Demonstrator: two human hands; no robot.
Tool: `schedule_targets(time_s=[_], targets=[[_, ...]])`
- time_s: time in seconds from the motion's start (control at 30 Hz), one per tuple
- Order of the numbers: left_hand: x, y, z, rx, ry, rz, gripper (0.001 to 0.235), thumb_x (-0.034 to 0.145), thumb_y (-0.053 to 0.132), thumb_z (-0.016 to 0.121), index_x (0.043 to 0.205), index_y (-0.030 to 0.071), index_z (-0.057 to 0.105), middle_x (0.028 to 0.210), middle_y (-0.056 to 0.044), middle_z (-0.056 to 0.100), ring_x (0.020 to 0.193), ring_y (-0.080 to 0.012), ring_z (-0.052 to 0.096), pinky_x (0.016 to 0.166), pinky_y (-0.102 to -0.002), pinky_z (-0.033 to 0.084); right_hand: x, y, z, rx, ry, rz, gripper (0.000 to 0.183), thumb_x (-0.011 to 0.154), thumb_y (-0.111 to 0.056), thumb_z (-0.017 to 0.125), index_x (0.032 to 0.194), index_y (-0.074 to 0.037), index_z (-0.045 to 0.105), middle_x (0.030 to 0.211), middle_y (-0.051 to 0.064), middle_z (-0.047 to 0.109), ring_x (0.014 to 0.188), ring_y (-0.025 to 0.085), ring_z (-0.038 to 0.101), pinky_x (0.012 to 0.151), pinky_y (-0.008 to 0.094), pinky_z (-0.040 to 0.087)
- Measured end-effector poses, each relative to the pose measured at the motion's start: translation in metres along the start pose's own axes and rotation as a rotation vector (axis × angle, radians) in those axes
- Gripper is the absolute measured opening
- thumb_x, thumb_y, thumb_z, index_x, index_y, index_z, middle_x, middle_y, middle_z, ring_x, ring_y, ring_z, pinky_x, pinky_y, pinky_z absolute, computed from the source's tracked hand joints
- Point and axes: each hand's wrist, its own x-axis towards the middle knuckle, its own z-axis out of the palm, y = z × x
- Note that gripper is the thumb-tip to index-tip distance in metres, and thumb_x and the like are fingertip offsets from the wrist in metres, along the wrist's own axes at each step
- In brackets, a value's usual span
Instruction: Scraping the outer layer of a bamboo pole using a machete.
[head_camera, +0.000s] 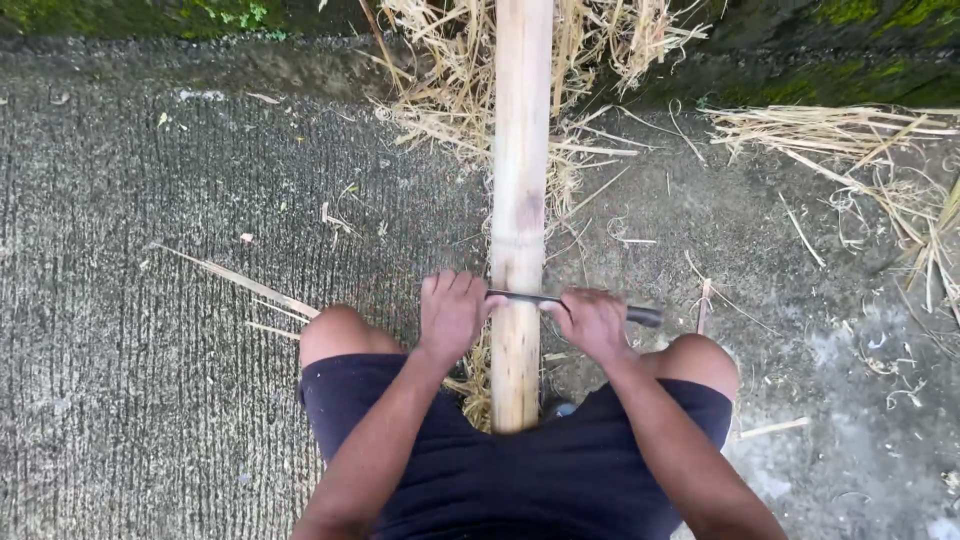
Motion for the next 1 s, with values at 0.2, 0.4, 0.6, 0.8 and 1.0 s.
schedule_targets(time_s=[0.2,0.4,0.6,0.8,1.0], targets=[[0.119,-0.029,-0.022,0.008,-0.066,-0.106,0.044,0.093,0.053,0.065,0.091,0.010,0.072,0.088,-0.008,0.067,0.093,-0.0259,0.054,0.089,-0.043,0.036,0.086,0.064,0.027,-0.123,-0.366,0.305,0.062,0.107,-0.060,0.043,0.067,-0.014,0.055,0.053,0.002,0.051,0.043,0.018,0.051,0.053,0.045,0.050],[0.149,-0.040,-0.031,-0.035,0.133,-0.002,0.041,0.084,0.049,0.070,0.091,0.009,0.073,0.090,-0.009,0.069,0.095,-0.0265,0.057,0.087,-0.043,0.037,0.130,0.065,0.022,-0.140,-0.306,0.358,0.049,0.094,-0.056,0.057,0.068,-0.017,0.067,0.054,0.003,0.057,0.063,0.029,0.062,0.078,0.067,0.045],[0.046,-0.008,-0.022,-0.042,-0.005,-0.072,0.042,0.090,0.051,0.067,0.089,0.009,0.070,0.085,-0.008,0.065,0.089,-0.0259,0.056,0.084,-0.044,0.039,0.016,0.039,0.038,-0.055,-0.260,0.187,0.056,0.101,-0.056,0.044,0.062,-0.017,0.053,0.048,0.000,0.045,0.038,0.019,0.043,0.044,0.042,0.041],[0.115,-0.027,-0.030,-0.026,-0.003,0.003,0.039,0.090,0.048,0.068,0.089,0.009,0.071,0.083,-0.008,0.065,0.087,-0.0261,0.055,0.083,-0.044,0.037,0.081,0.061,0.037,-0.181,-0.527,0.415,0.061,0.107,-0.059,0.041,0.067,-0.015,0.052,0.056,-0.001,0.044,0.046,0.017,0.045,0.048,0.041,0.051],[0.164,-0.035,-0.044,0.013,0.001,0.017,0.040,0.087,0.049,0.067,0.091,0.009,0.072,0.089,-0.008,0.067,0.092,-0.0261,0.055,0.084,-0.043,0.037,0.115,0.066,0.027,0.017,-0.236,0.417,0.050,0.097,-0.059,0.055,0.067,-0.021,0.067,0.057,-0.002,0.052,0.051,0.017,0.050,0.060,0.048,0.047]])
